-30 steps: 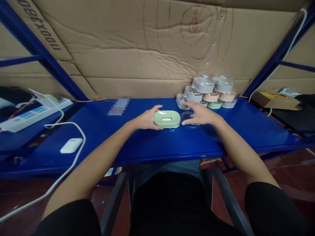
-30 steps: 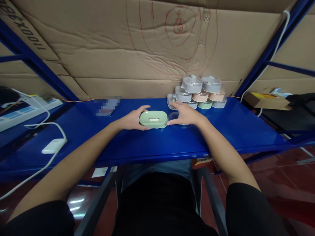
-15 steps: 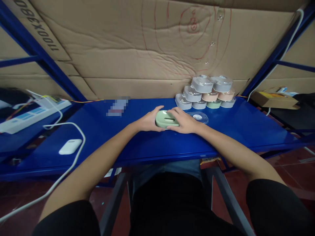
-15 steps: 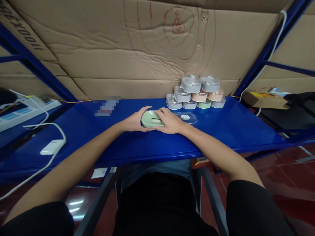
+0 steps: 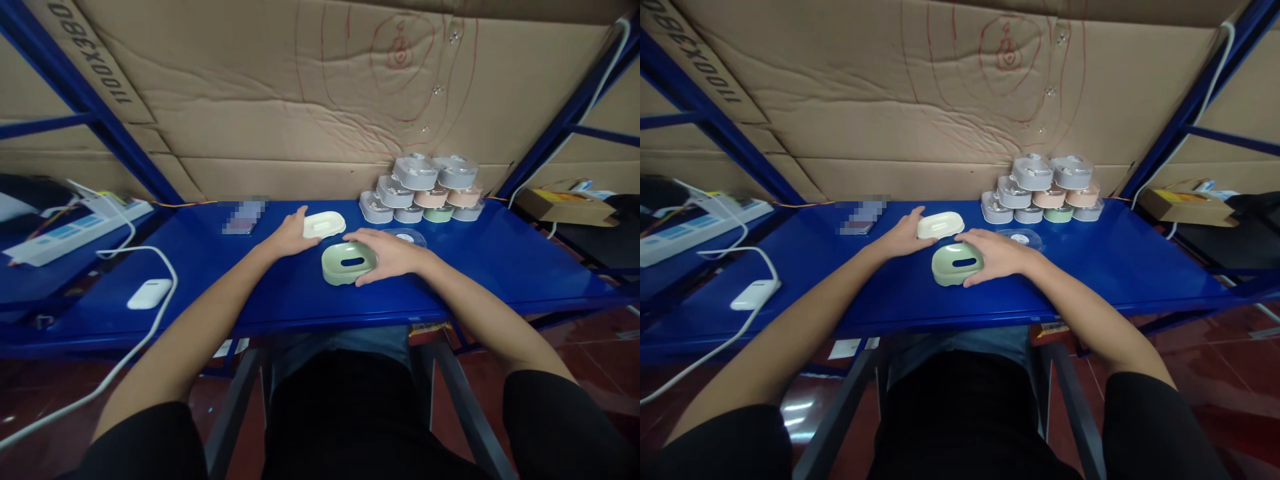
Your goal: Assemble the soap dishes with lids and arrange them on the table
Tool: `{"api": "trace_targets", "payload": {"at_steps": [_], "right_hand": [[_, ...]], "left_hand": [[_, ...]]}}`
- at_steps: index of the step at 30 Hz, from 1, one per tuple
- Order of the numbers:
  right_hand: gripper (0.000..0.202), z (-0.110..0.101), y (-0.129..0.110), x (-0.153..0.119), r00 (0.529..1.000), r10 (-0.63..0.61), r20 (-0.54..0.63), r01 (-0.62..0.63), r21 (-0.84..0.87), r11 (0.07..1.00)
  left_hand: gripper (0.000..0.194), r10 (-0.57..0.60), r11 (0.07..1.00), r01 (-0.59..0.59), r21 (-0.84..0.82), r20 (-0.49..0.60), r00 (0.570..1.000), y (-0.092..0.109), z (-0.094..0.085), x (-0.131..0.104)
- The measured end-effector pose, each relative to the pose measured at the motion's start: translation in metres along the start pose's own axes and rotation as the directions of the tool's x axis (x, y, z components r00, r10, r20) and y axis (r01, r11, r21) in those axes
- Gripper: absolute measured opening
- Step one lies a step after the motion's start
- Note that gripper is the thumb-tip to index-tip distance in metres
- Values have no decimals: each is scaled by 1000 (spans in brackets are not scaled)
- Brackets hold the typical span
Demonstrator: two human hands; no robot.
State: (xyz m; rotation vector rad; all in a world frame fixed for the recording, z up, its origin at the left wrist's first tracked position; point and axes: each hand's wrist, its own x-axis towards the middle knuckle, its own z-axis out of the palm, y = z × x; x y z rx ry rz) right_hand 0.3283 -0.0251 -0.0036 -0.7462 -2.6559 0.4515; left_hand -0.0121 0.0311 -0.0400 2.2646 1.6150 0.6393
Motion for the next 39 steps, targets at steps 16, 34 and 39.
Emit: {"api": "trace_targets", "payload": {"at_steps": [16,34,39], "right_hand": [[98,-58,96,-35,919,376,120,-354,-170,920],[102,8,-15,19,995,-26,-97,6,-194,981],[97,8,-11,18,996,-25,-89,7,-198,980]], "left_hand": [[127,12,1000,-12,-11,-28,1000,-6,1,5],[127,3,1000,-3,16,4,1000,-1,2,5],[123,-7,999,6,46,17,1000,4,2,4]]}}
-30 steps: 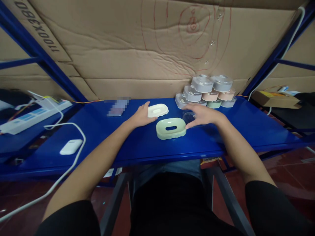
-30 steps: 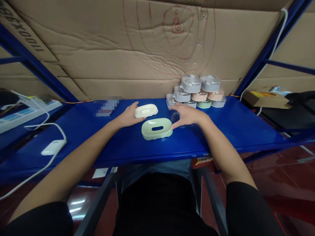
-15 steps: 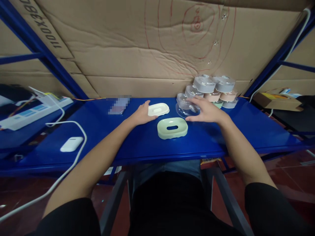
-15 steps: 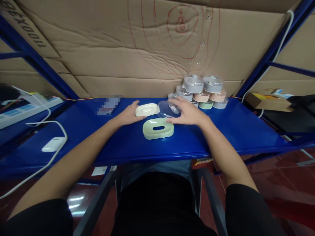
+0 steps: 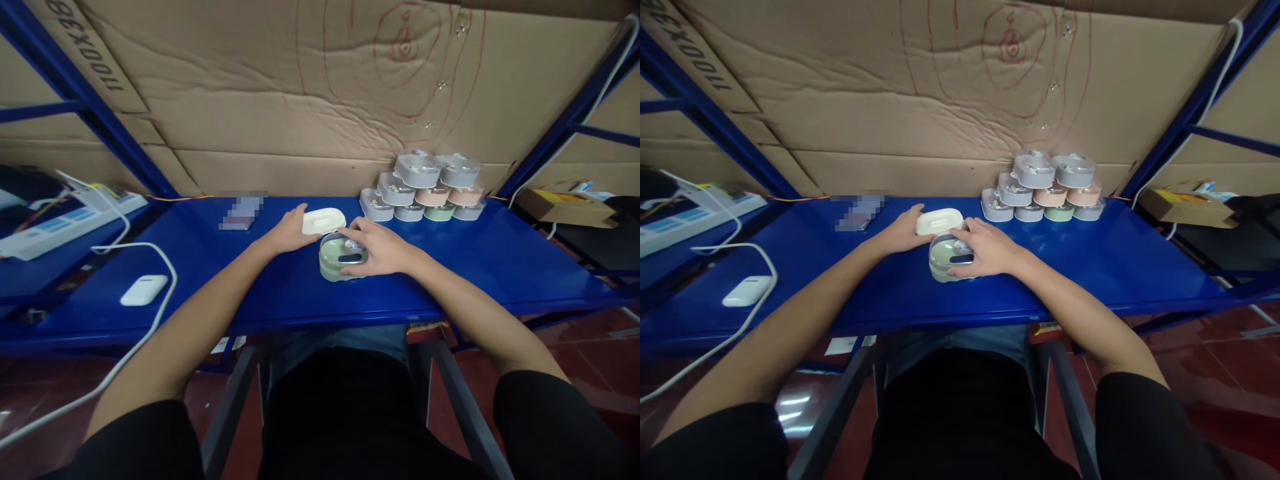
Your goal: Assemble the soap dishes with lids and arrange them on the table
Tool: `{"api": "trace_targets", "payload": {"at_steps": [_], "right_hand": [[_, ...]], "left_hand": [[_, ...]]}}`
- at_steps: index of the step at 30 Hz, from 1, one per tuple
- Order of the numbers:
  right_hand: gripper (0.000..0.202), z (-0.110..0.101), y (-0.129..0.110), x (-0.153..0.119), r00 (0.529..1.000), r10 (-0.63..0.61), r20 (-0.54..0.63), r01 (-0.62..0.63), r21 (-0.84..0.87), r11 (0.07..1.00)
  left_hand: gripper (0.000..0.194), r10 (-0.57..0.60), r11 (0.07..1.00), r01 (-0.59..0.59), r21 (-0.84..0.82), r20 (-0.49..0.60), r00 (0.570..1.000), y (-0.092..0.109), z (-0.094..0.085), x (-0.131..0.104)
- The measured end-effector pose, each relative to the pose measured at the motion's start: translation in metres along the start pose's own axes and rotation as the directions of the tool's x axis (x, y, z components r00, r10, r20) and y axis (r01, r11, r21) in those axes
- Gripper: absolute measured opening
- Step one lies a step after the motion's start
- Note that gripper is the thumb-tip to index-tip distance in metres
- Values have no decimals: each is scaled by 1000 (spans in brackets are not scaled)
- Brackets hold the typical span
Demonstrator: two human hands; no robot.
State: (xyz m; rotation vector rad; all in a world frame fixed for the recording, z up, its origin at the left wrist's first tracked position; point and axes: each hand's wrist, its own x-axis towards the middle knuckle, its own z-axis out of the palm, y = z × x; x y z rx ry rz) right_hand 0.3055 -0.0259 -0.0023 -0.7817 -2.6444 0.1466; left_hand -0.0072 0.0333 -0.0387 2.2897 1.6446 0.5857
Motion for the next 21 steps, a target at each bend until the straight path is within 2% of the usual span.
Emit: {"api": "trace_targets", "payload": {"at_steps": [13,18,21], "right_hand": [[97,5,-3,0,999,7,45,-8,14,1000],[108,10,-3,-1,994,50,95,-51,3,999],[114,7,-3,-3,991,22,133,-26,29,999]], "left_hand": [[123,14,1000,-14,-12,-1,1000,-4,1,2],[123,6,1000,-6,-20,-5,1000,-3,2,2],[125,1,999,-2,-40,-23,1000,-2,0,1]]}}
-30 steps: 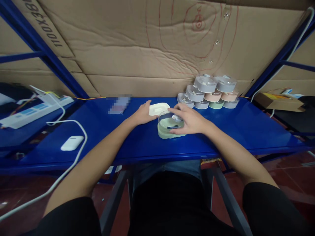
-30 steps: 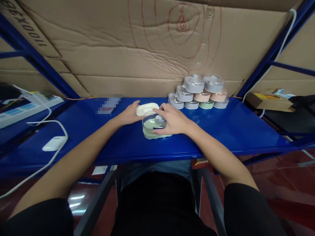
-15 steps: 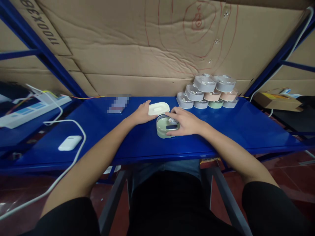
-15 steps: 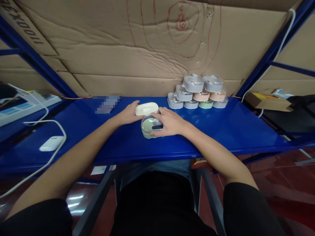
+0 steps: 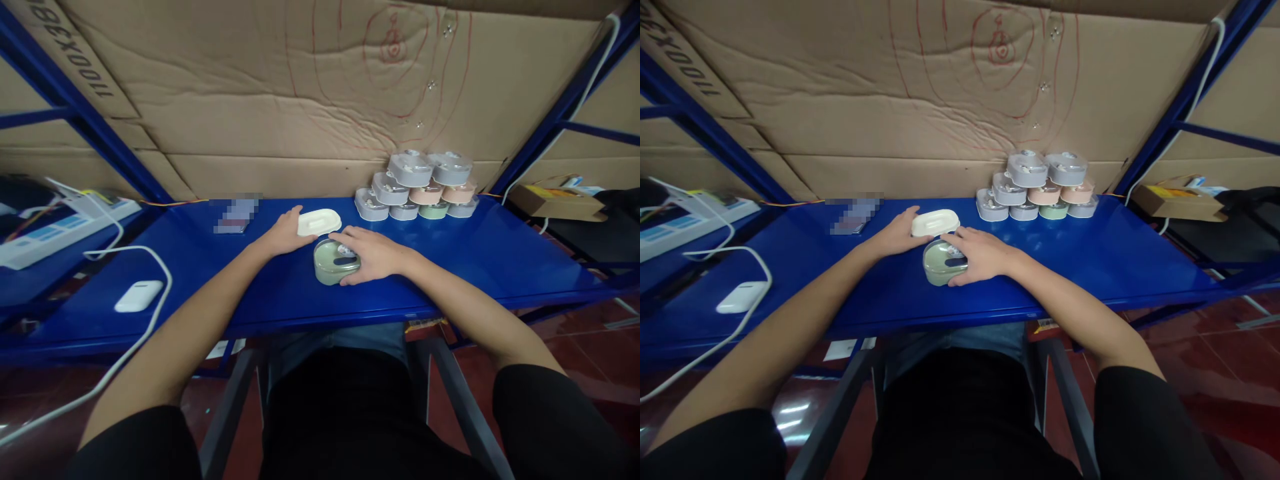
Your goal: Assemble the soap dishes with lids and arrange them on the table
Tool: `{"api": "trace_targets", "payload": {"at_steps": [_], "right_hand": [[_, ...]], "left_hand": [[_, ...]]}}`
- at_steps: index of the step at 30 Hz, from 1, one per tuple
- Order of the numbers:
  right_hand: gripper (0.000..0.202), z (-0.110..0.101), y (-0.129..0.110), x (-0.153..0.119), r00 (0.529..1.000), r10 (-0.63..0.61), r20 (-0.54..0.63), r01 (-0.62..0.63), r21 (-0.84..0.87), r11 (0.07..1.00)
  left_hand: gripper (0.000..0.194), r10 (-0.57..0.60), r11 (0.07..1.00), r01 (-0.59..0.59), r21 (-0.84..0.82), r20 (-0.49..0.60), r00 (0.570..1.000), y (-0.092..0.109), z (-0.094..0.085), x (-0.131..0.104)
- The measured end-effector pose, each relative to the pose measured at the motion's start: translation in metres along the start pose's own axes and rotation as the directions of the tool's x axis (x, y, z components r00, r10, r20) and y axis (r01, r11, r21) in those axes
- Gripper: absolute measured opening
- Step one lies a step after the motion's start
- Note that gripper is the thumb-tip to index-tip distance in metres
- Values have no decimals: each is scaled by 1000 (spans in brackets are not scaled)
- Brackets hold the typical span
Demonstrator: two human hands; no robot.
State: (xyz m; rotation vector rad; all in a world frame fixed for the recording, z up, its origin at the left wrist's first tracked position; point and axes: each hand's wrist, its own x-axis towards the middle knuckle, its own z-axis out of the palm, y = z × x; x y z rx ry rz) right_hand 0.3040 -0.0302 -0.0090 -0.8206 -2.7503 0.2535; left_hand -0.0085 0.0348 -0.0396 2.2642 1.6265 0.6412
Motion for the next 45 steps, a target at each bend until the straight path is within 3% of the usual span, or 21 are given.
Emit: {"api": "trace_targets", "payload": {"at_steps": [4,9,11,14,17,26,31,35,43,45], "right_hand": [[113,-13,3,-9,1000,-18,-5,18,81,997],[123,-33,19,-15,964,113,-240,-92,98,991],[124,-37,25,-17,949,163,-269,-144,89,986],[121,-35,30,-17,963,188,-194,-179,62,982],[118,-28,28,-14,972,202,-118,-201,23,979],[117,-15,20,2,977,211,-36,-211,-12,977],[117,-10,23,3,985,171,-34,-172,-33,985],[114,-15,27,-2,986,165,-20,-164,44,985],[98,-24,35,-9,979,202,35,-205,135,969],[102,-24,35,-11,981,192,39,-195,114,974]], "left_hand": [[135,17,997,-14,-74,36,999,7,-7,-3],[139,185,970,-160,-183,128,974,29,-5,-15],[139,248,949,-205,-238,167,954,42,2,-21],[141,330,907,-263,-330,166,929,57,13,-27],[141,320,907,-259,-332,144,936,64,20,-30],[143,274,921,-226,-317,118,954,59,26,-30],[134,303,920,-260,-295,110,947,62,24,-30],[120,319,917,-279,-284,107,942,63,20,-29],[116,319,924,-278,-262,127,939,61,20,-26],[115,321,923,-275,-269,145,936,58,18,-25]]}}
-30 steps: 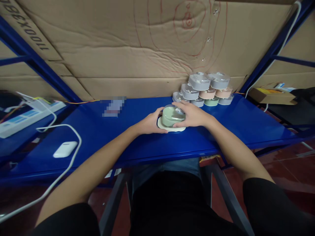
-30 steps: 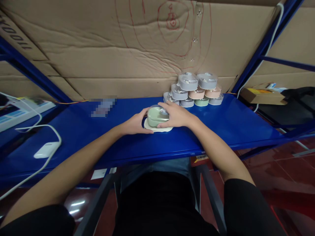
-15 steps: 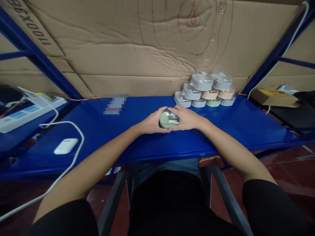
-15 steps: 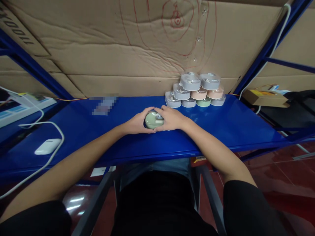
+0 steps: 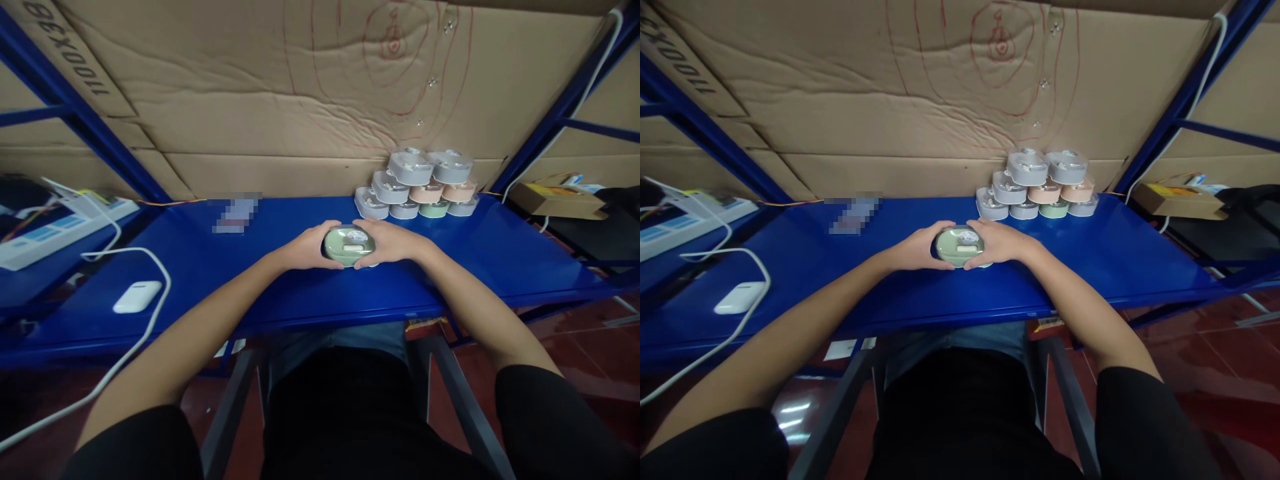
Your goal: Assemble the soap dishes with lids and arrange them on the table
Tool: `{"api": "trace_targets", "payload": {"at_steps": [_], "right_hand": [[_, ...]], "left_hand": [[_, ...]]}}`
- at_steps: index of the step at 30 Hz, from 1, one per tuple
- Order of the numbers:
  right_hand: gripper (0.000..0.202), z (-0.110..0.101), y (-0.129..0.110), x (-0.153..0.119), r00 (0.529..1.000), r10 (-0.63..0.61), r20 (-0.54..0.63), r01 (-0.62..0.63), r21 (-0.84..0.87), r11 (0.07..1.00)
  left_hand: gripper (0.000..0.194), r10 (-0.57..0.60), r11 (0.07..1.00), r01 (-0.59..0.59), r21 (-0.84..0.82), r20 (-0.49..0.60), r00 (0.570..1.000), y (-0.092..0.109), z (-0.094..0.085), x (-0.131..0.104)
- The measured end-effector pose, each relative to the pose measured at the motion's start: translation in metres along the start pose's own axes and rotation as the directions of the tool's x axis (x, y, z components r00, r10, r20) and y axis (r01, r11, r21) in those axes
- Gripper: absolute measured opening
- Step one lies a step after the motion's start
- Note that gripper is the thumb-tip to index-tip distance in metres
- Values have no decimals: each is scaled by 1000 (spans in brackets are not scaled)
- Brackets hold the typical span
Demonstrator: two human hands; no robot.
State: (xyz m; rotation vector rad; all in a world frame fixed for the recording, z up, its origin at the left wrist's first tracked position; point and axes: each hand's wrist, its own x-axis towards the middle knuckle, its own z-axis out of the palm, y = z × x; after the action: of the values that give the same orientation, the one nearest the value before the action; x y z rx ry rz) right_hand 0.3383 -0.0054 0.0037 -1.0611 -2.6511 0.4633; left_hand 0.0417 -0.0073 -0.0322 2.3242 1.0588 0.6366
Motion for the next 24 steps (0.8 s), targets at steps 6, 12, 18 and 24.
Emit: {"api": "trace_targets", "payload": {"at_steps": [6,12,18,24], "right_hand": [[126,7,0,-1,997,80,-15,-81,-114,990],[124,32,-25,8,977,146,-156,-171,-160,972],[92,46,-41,7,959,165,-231,-198,-128,972],[102,32,-28,5,966,37,-256,-49,-38,998]], "left_hand": [[101,-51,999,49,-25,-83,995,-21,-17,-2],[86,-42,999,45,27,-105,994,-28,-24,-3],[98,-74,997,77,16,-117,990,-27,-23,-3],[87,-130,957,98,-274,-102,986,-35,-45,-6]]}}
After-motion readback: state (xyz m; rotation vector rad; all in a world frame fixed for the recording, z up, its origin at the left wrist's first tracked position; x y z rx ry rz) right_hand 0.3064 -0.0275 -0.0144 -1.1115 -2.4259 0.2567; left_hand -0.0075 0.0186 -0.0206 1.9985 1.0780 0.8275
